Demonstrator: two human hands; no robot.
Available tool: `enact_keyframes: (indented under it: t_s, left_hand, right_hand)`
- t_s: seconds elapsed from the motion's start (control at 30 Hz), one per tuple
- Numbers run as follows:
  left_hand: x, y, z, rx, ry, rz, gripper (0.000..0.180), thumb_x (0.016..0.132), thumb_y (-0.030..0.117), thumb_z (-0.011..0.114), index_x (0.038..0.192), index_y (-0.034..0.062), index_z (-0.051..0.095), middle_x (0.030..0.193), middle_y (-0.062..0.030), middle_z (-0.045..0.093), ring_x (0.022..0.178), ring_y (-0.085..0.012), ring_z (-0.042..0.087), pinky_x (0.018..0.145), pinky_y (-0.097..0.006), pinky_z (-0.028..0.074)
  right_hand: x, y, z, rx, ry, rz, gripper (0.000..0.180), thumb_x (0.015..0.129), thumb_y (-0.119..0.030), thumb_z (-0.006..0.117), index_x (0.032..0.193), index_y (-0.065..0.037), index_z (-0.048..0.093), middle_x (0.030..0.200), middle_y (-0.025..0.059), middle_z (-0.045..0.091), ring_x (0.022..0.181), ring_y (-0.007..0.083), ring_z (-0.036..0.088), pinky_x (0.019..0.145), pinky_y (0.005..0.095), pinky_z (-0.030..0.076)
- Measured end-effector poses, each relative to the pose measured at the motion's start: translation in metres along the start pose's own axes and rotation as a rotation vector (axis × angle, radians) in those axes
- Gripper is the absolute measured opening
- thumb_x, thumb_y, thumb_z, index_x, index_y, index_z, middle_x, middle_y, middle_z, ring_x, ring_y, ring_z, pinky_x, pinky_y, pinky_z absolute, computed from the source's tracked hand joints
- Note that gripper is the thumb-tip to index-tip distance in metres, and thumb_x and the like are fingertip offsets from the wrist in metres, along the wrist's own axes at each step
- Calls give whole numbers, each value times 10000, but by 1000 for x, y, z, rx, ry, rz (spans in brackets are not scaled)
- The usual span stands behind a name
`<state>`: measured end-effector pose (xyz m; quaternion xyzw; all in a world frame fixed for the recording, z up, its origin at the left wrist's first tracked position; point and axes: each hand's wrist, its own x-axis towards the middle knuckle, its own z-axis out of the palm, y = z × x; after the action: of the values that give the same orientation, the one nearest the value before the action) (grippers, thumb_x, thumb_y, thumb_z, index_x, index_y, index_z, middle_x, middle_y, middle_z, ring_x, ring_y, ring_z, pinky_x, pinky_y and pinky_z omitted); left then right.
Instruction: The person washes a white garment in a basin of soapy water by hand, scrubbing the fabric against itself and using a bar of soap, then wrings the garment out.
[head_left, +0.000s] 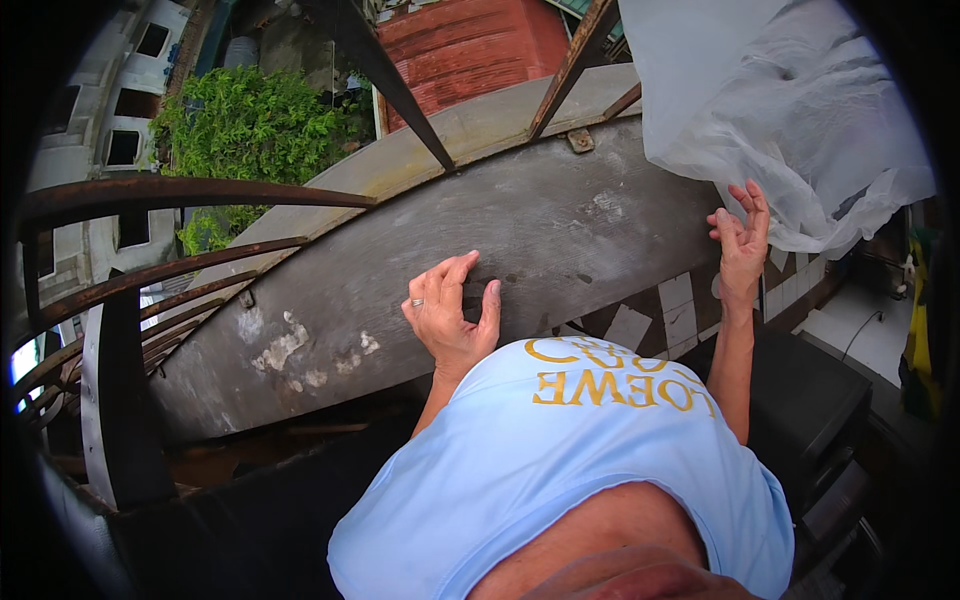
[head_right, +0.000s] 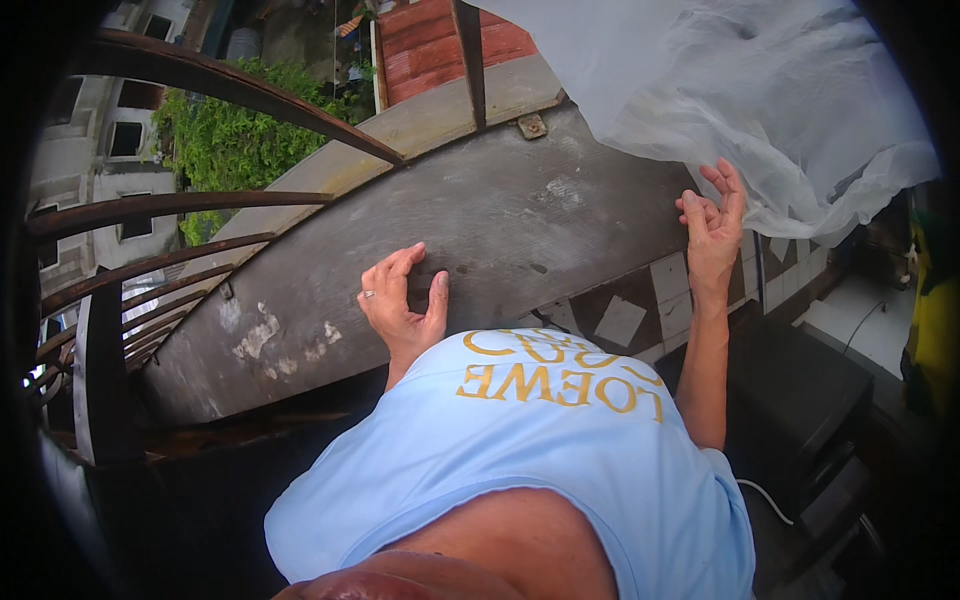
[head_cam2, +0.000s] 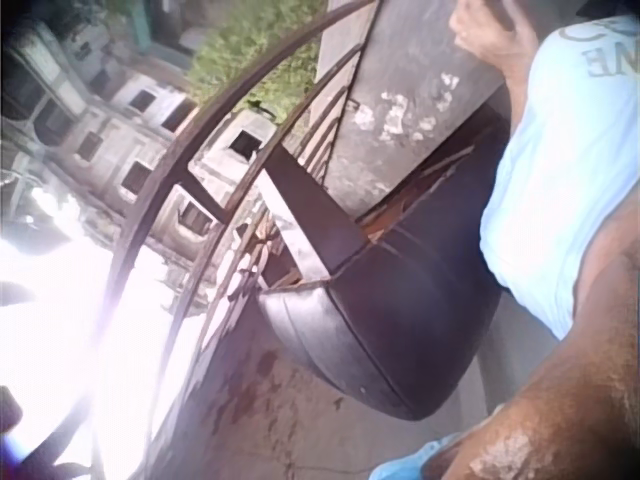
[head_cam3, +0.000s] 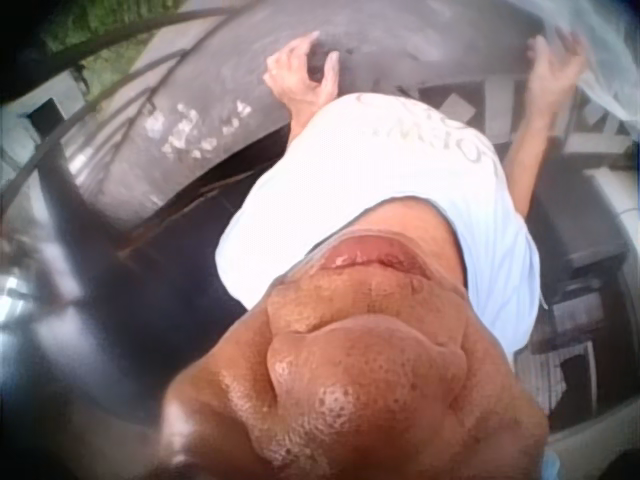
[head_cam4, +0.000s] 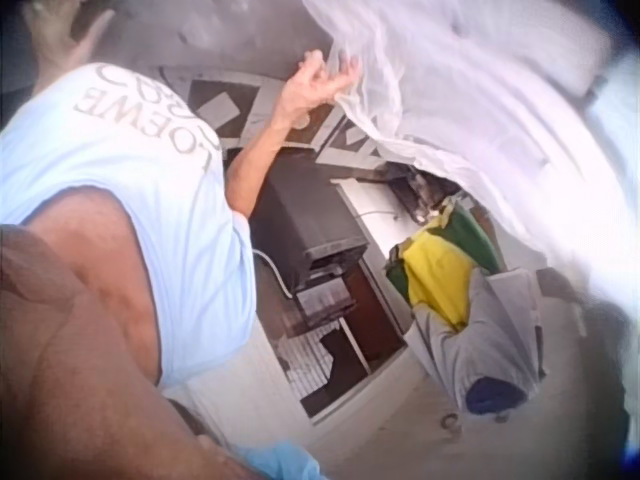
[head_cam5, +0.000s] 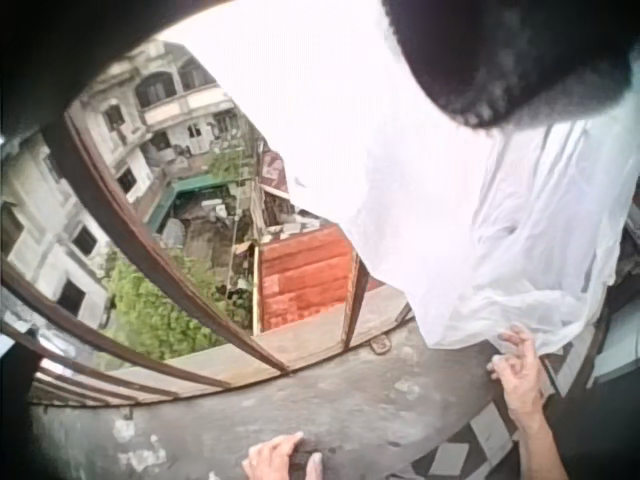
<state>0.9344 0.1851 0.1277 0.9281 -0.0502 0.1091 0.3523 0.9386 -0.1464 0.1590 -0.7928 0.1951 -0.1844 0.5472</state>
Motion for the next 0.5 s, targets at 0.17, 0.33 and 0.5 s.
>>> enact_keyframes:
  t_s: [0.17,0.33,0.5]
  left_hand:
    - [7,7,-1,15,-37,30,349,740,196,702,1069,128,610,968,1,610,951,-170,513,822,-325,299]
    - [6,7,2,22,-29,63,337,759,217,689,1074,127,608,966,-1,605,952,-167,510,828,-341,300]
    - [3,4,3,42,1,69,344,740,215,695,1068,154,611,955,24,590,931,-156,508,821,-337,299]
  right_hand:
    - [-12,3,-5,33,7,-16,493,868,-27,547,1324,-43,362,1227,109,470,794,76,569,667,190,447]
    - [-42,21,-39,99,-120,55,374,861,-15,542,1229,-17,478,1115,84,552,779,85,561,675,200,441]
    - [-108,61,-111,836,-522,333,341,872,-269,585,1142,-68,523,993,63,580,777,128,546,665,261,437]
